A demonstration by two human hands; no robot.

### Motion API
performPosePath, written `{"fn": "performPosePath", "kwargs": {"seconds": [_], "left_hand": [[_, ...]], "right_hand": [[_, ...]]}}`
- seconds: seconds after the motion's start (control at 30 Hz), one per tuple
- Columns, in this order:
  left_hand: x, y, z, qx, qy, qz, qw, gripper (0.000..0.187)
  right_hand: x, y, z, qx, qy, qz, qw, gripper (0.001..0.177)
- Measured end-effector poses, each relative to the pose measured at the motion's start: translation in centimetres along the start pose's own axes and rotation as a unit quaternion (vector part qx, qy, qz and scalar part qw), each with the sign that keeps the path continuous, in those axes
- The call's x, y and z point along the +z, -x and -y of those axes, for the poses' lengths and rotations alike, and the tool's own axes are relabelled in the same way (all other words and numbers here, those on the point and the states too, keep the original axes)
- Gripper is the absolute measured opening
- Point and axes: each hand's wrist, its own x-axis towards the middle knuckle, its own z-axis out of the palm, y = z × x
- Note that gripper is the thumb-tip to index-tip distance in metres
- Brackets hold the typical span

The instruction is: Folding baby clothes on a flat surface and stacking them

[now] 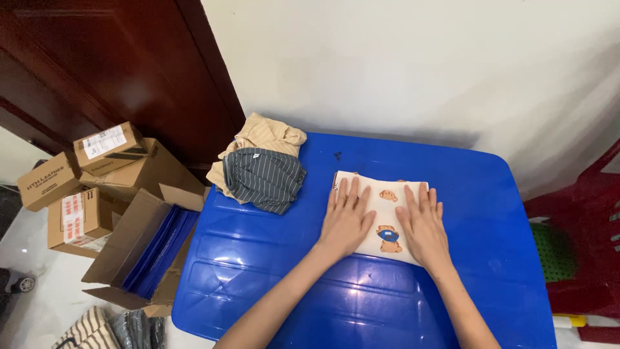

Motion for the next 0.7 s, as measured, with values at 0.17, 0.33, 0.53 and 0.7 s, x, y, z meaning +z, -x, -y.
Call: {"fn": "performPosePath", "kwargs": {"seconds": [0.17,0.33,0.53,0.7], "left_hand": [[1.4,-0.8,1.6,-0.037,0.003,0.0,0.999,0.06],[-0.3,-0.2,1.1,-0.1,0.025,-0.05,0.993,0.054],[-2.2,1.5,2.5,-0.192,0.035,-0.081,0.977,0.046],[-0.4,1.2,3.1,-0.24,0.096,-0.054,0.965,0.047]], "right_hand": [[0.6,0.1,-0.5,0.006,0.018,-0.005,1.0,0.058],[-0.6,0.4,-0.7,-0.006,-0.03,-0.024,0.999,0.057],[-2.9,3.2,2.3,-0.064,-0.072,-0.056,0.994,0.056],[-0.1,3.3,2.5,-0.108,-0.009,0.008,0.994,0.057]]}}
